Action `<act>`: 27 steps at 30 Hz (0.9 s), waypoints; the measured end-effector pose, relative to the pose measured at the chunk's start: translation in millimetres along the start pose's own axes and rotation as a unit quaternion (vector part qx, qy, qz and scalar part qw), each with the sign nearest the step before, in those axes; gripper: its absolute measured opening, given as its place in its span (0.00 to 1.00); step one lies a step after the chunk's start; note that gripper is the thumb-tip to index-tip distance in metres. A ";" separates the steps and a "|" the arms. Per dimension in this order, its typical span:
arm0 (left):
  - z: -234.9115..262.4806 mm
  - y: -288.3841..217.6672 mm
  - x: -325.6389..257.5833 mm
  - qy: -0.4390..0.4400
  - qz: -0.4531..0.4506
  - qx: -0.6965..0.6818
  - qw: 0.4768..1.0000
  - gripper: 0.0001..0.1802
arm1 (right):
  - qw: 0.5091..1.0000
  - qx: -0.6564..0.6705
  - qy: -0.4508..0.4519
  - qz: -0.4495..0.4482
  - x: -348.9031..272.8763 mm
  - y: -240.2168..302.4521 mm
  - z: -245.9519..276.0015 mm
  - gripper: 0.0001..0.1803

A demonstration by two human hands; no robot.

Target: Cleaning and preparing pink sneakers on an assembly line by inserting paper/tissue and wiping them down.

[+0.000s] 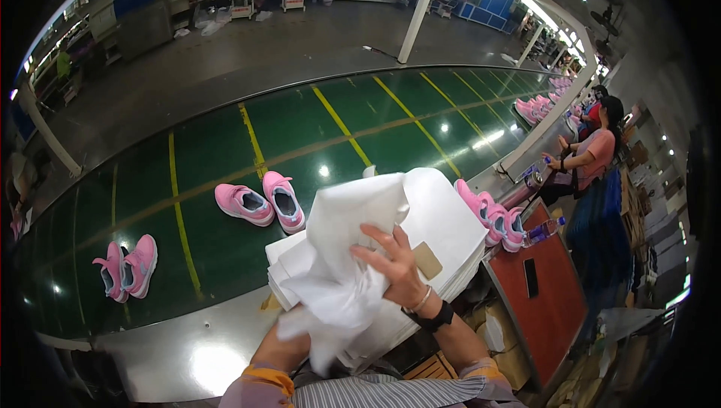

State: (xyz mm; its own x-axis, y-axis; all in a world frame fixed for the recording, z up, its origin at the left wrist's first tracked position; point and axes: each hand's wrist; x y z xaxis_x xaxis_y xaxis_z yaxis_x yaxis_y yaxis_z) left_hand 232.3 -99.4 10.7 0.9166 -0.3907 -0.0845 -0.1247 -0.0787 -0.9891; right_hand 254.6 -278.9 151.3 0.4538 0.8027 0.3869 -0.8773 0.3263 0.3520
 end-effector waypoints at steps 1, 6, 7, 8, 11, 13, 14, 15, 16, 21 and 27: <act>4.4 -23.3 -6.8 0.009 -0.001 0.024 1.000 0.14 | 0.999 0.029 -0.035 0.004 15.4 0.1 4.1 0.28; 47.3 -143.0 -47.2 -0.259 -0.085 -0.040 0.961 0.12 | 0.950 -0.204 -0.228 -0.054 68.1 -19.3 71.5 0.21; 41.7 -150.7 -54.7 -0.344 -0.067 -0.085 0.933 0.13 | 0.928 -0.266 -0.258 -0.045 77.1 -20.6 78.2 0.21; 24.6 -151.0 -57.3 -0.269 -0.086 -0.125 0.951 0.17 | 0.917 -0.317 -0.241 -0.025 86.9 -19.7 78.2 0.21; -13.1 -128.1 -55.4 -0.121 -0.104 -0.428 0.890 0.27 | 0.942 -0.292 -0.149 0.067 106.6 2.2 38.8 0.21; 1.2 -109.8 -44.5 -0.044 -0.262 -0.577 0.772 0.28 | 0.995 0.002 -0.081 0.052 99.2 25.3 -1.9 0.18; 10.3 -104.5 -40.7 -0.017 -0.297 -0.604 0.739 0.29 | 0.978 0.146 -0.152 -0.013 98.9 41.1 -28.7 0.19; 27.9 -104.2 -34.8 -0.116 -0.302 -0.498 0.804 0.29 | 0.937 0.267 -0.221 -0.042 97.8 51.3 -46.0 0.19; 35.7 -105.6 -35.0 -0.152 -0.312 -0.435 0.831 0.31 | 0.934 0.263 -0.222 -0.095 96.5 53.7 -53.4 0.21; 60.0 -151.3 -48.9 -0.357 -0.193 -0.304 0.862 0.31 | 0.923 0.197 -0.284 -0.171 101.1 73.2 -46.2 0.32; 45.9 -163.5 -74.3 -0.327 -0.253 -0.217 0.884 0.26 | 0.987 0.135 0.013 -0.084 124.0 75.1 -26.7 0.56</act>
State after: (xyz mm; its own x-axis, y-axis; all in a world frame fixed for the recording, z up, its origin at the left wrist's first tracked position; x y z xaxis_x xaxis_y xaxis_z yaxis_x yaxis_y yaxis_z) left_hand 202.0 -15.3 173.1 0.9027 0.3983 0.1629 0.3598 -0.4908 -0.7935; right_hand 240.8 -141.5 203.0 0.5821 0.7622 0.2831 -0.7150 0.3140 0.6247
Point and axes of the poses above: each hand's wrist, its own x-axis towards the middle knuckle, its own z-axis out of the back of the hand, y = z × x, and after that the axes turned 10 degrees about y, right-handed
